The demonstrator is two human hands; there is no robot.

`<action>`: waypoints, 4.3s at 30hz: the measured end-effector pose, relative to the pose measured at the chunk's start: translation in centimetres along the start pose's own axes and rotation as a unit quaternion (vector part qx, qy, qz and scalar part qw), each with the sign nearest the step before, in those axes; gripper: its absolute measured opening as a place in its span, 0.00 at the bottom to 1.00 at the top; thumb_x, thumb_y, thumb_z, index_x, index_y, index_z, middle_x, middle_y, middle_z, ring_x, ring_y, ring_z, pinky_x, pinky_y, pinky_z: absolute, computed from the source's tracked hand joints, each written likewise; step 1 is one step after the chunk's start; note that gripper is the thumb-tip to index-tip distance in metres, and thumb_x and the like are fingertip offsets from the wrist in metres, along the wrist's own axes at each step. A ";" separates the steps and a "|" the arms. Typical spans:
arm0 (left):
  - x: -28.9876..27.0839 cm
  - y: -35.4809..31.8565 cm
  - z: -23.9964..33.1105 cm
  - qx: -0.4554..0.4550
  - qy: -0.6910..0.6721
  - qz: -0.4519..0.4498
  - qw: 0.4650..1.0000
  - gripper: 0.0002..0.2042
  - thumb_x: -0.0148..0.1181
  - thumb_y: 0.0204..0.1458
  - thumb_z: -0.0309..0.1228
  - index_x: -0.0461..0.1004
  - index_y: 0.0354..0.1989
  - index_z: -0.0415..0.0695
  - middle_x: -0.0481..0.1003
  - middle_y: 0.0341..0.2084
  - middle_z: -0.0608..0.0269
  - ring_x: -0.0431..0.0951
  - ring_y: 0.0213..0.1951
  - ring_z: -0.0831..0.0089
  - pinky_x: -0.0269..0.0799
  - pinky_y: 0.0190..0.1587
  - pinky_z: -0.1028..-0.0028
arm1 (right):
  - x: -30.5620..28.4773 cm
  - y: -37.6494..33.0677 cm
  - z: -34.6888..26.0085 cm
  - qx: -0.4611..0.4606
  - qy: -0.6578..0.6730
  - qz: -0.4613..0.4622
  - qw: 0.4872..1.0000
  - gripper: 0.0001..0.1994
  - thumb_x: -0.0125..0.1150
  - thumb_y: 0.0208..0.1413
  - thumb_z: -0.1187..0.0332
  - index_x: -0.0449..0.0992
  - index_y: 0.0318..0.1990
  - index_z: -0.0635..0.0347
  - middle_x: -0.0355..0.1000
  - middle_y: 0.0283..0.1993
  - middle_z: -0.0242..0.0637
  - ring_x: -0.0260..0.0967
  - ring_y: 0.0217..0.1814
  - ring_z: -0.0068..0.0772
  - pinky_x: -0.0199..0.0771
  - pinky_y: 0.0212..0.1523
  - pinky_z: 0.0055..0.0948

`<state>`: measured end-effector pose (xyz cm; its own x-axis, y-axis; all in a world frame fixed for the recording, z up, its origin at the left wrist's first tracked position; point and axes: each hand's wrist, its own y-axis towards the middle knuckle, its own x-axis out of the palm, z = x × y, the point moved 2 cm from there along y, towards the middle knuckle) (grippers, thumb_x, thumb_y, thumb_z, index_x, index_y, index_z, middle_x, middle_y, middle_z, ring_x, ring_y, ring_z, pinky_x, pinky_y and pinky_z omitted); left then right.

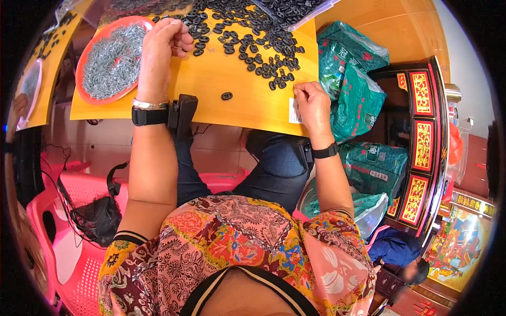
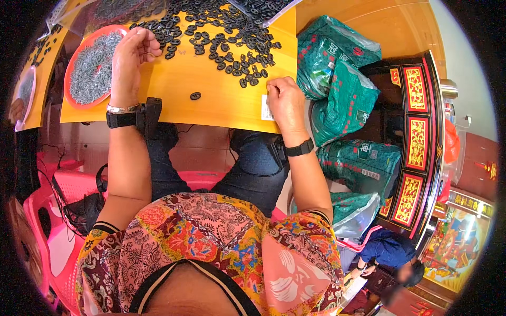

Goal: Sorting and inspecting small black industrial components on a manual workstation.

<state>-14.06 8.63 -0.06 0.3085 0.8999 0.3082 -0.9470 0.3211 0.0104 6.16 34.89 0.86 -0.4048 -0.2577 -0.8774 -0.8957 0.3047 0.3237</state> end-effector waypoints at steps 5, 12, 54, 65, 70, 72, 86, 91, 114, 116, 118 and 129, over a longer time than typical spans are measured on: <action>0.0 0.1 0.1 0.004 -0.002 0.004 1.000 0.10 0.46 0.55 0.35 0.71 0.27 0.45 0.73 0.21 0.70 0.72 0.23 0.81 0.63 0.26 0.82 | 0.1 0.2 0.0 -0.006 -0.013 0.001 1.000 0.03 0.58 0.47 0.76 0.75 0.31 0.63 0.71 0.30 0.43 0.71 0.32 0.42 0.70 0.34 0.31; 0.0 -0.2 0.2 0.006 -0.005 0.022 1.000 0.10 0.48 0.54 0.34 0.71 0.25 0.44 0.73 0.19 0.69 0.72 0.20 0.81 0.62 0.23 0.82 | 0.1 0.9 -0.7 -0.050 -0.101 -0.039 0.993 0.02 0.54 0.48 0.76 0.71 0.31 0.62 0.71 0.31 0.46 0.70 0.34 0.51 0.70 0.35 0.37; 1.6 -1.0 0.3 -0.031 -0.012 -0.029 0.999 0.10 0.46 0.54 0.35 0.69 0.25 0.46 0.70 0.19 0.71 0.69 0.22 0.82 0.61 0.26 0.82 | 3.9 11.5 -3.3 -0.081 -0.062 -0.183 0.978 0.05 0.61 0.46 0.71 0.72 0.29 0.60 0.72 0.26 0.42 0.71 0.29 0.40 0.69 0.32 0.34; 2.7 -1.1 -0.7 -0.044 0.053 -0.096 0.993 0.08 0.50 0.52 0.33 0.69 0.26 0.41 0.68 0.18 0.70 0.67 0.21 0.81 0.62 0.25 0.80 | 2.7 12.1 -10.2 -0.061 0.229 -0.250 0.939 0.06 0.55 0.53 0.75 0.75 0.38 0.63 0.70 0.27 0.23 0.62 0.28 0.12 0.63 0.29 0.15; 3.0 -1.3 -1.0 -0.025 0.040 -0.158 0.986 0.06 0.51 0.50 0.29 0.69 0.26 0.40 0.67 0.18 0.69 0.66 0.23 0.81 0.63 0.25 0.78 | 3.3 12.7 -13.3 -0.113 0.276 -0.239 0.924 0.05 0.56 0.52 0.75 0.75 0.36 0.63 0.66 0.24 0.20 0.58 0.24 0.11 0.60 0.25 0.15; 2.7 -1.3 -0.9 -0.016 0.072 -0.155 0.985 0.05 0.50 0.52 0.29 0.69 0.28 0.42 0.67 0.19 0.71 0.66 0.23 0.83 0.61 0.26 0.80 | 3.5 13.1 -13.8 -0.095 0.286 -0.256 0.918 0.04 0.57 0.51 0.75 0.74 0.34 0.63 0.65 0.23 0.21 0.58 0.24 0.11 0.59 0.25 0.15; 2.3 -1.0 -0.4 -0.017 0.025 -0.123 0.992 0.06 0.50 0.51 0.27 0.69 0.25 0.40 0.66 0.16 0.69 0.64 0.19 0.81 0.61 0.22 0.79 | 4.5 12.8 -12.2 -0.132 0.196 -0.217 0.947 0.05 0.59 0.51 0.74 0.77 0.35 0.63 0.72 0.27 0.27 0.65 0.29 0.14 0.66 0.29 0.18; 1.5 -0.6 0.3 -0.024 0.003 -0.055 0.998 0.05 0.50 0.51 0.28 0.68 0.26 0.42 0.66 0.16 0.70 0.66 0.20 0.82 0.61 0.22 0.80 | 5.2 11.5 -11.1 -0.219 0.038 -0.201 0.954 0.07 0.54 0.47 0.72 0.78 0.33 0.57 0.74 0.33 0.42 0.71 0.37 0.46 0.71 0.40 0.39; 1.4 -0.6 0.3 -0.033 -0.054 -0.045 0.997 0.04 0.50 0.49 0.28 0.68 0.25 0.45 0.69 0.18 0.71 0.67 0.20 0.82 0.61 0.24 0.81 | 7.1 11.0 -13.6 -0.266 -0.192 -0.201 0.923 0.08 0.52 0.45 0.71 0.78 0.24 0.60 0.74 0.29 0.46 0.74 0.33 0.45 0.74 0.33 0.39; 1.4 -0.7 0.3 -0.035 -0.056 -0.047 0.997 0.04 0.50 0.49 0.28 0.68 0.25 0.45 0.69 0.18 0.71 0.67 0.20 0.82 0.61 0.24 0.81 | 7.2 11.1 -13.7 -0.272 -0.196 -0.203 0.920 0.08 0.52 0.45 0.71 0.78 0.24 0.60 0.74 0.28 0.47 0.74 0.32 0.45 0.74 0.32 0.38; 1.3 -0.8 0.3 -0.033 -0.057 -0.043 0.997 0.04 0.50 0.49 0.28 0.68 0.25 0.45 0.69 0.18 0.71 0.67 0.20 0.82 0.61 0.24 0.81 | 7.3 11.5 -13.6 -0.246 -0.191 -0.209 0.927 0.08 0.52 0.46 0.70 0.78 0.24 0.59 0.74 0.27 0.46 0.73 0.32 0.47 0.73 0.33 0.41; 1.1 -0.7 0.4 -0.031 -0.055 -0.037 0.997 0.04 0.49 0.51 0.28 0.68 0.27 0.44 0.70 0.18 0.70 0.69 0.21 0.82 0.62 0.24 0.82 | 4.4 12.7 -9.5 -0.131 0.018 -0.190 0.973 0.08 0.54 0.47 0.66 0.78 0.29 0.57 0.73 0.27 0.44 0.71 0.32 0.48 0.71 0.34 0.41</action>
<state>-13.13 9.29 0.64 0.3626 0.8365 0.4108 -0.9135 0.4063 -0.0210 -8.75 28.88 4.47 -0.0379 -0.3389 -0.9401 -0.9961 -0.0622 0.0625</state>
